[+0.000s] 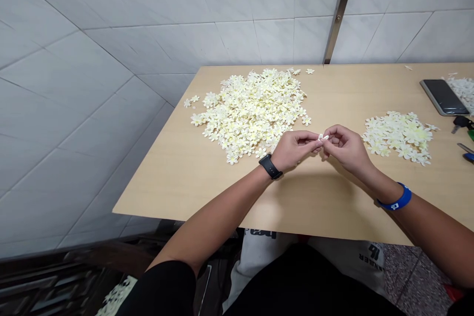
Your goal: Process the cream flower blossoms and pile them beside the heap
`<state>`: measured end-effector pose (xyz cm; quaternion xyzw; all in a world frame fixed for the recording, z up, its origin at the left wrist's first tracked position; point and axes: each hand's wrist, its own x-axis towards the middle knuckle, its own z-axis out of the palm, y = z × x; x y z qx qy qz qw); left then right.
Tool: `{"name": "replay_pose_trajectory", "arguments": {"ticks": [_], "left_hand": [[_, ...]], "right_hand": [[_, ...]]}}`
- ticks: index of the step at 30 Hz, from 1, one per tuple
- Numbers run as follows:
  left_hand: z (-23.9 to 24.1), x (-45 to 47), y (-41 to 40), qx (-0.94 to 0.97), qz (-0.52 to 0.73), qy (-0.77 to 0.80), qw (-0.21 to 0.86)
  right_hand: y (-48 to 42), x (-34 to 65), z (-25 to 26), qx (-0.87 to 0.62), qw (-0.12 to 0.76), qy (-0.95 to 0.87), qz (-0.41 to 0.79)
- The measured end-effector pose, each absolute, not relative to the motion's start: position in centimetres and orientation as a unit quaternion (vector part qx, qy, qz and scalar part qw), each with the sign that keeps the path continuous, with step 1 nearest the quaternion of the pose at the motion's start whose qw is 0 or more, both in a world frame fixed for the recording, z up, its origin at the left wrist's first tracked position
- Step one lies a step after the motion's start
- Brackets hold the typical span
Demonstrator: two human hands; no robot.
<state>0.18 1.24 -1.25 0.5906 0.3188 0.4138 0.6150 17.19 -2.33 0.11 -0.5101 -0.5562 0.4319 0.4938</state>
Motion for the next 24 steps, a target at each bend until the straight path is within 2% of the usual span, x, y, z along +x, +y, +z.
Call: {"name": "replay_pose_trajectory", "arguments": {"ticks": [11,24], "left_hand": [[-0.9,-0.1,1.3,0.654,0.389,0.366,0.535],[-1.9,-0.1,2.5,0.584,0.409,0.309,0.630]], "right_hand": [[-2.4,17.2,-0.1,-0.495,0.495,-0.557,0.448],[-1.5,18.0,-0.1,-0.505,0.493,-0.556,0.439]]}}
